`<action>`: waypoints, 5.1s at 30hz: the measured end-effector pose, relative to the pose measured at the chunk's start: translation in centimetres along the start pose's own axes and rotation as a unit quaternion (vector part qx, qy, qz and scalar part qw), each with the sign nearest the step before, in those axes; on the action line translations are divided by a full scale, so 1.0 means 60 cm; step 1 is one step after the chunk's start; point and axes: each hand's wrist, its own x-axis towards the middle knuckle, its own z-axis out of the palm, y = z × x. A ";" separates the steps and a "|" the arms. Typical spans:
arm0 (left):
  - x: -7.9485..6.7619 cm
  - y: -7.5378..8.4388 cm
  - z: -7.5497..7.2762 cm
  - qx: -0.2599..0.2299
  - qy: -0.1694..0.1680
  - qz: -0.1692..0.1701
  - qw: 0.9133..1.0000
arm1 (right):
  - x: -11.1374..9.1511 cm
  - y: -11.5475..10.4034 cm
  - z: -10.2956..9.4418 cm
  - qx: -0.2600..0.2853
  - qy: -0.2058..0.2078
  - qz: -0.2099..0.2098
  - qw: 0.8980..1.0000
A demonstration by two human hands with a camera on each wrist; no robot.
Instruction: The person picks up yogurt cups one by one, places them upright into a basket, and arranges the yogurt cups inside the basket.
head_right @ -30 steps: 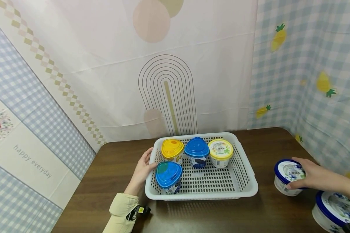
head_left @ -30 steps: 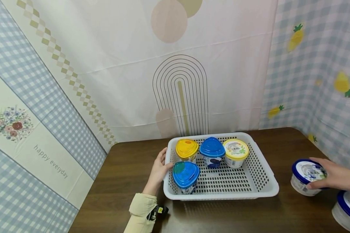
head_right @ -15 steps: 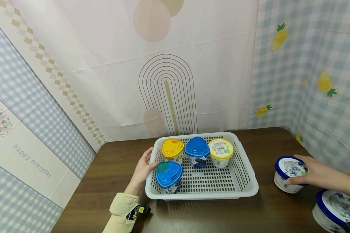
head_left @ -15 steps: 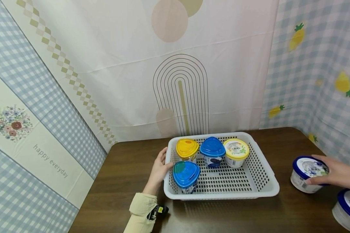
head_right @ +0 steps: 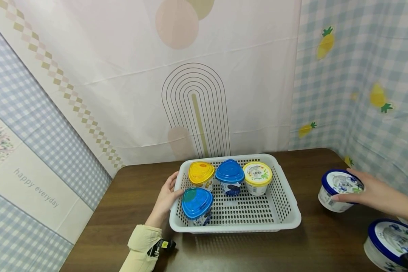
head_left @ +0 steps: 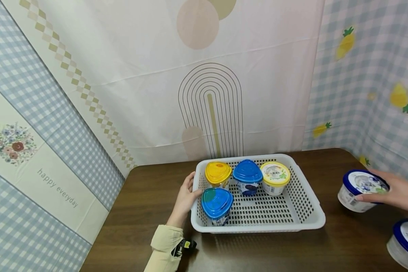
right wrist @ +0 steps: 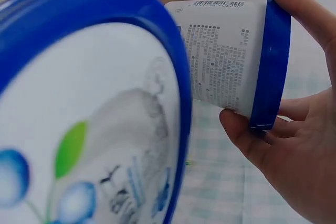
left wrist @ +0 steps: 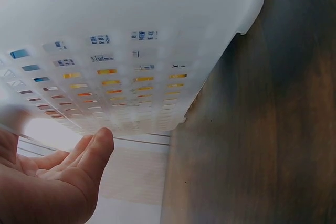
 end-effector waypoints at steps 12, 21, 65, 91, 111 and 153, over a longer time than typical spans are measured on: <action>-0.013 0.024 0.001 -0.004 -0.008 0.011 1.000 | 0.000 -0.023 -0.011 -0.011 0.030 -0.002 0.999; -0.030 0.054 0.002 -0.006 -0.010 0.005 1.000 | 0.008 -0.069 -0.028 0.014 0.053 -0.058 0.997; -0.027 0.051 0.004 0.004 -0.014 0.004 1.000 | 0.052 -0.279 -0.002 0.051 -0.023 -0.190 0.980; 0.002 -0.006 0.000 0.012 0.001 0.011 1.000 | 0.073 -0.335 0.041 0.072 -0.059 -0.239 0.966; 0.001 0.000 0.003 0.003 -0.002 0.012 1.000 | 0.073 -0.354 0.070 0.083 -0.110 -0.251 0.958; -0.024 0.050 0.008 -0.005 -0.010 -0.001 1.000 | 0.104 -0.417 0.115 0.058 -0.212 -0.311 0.925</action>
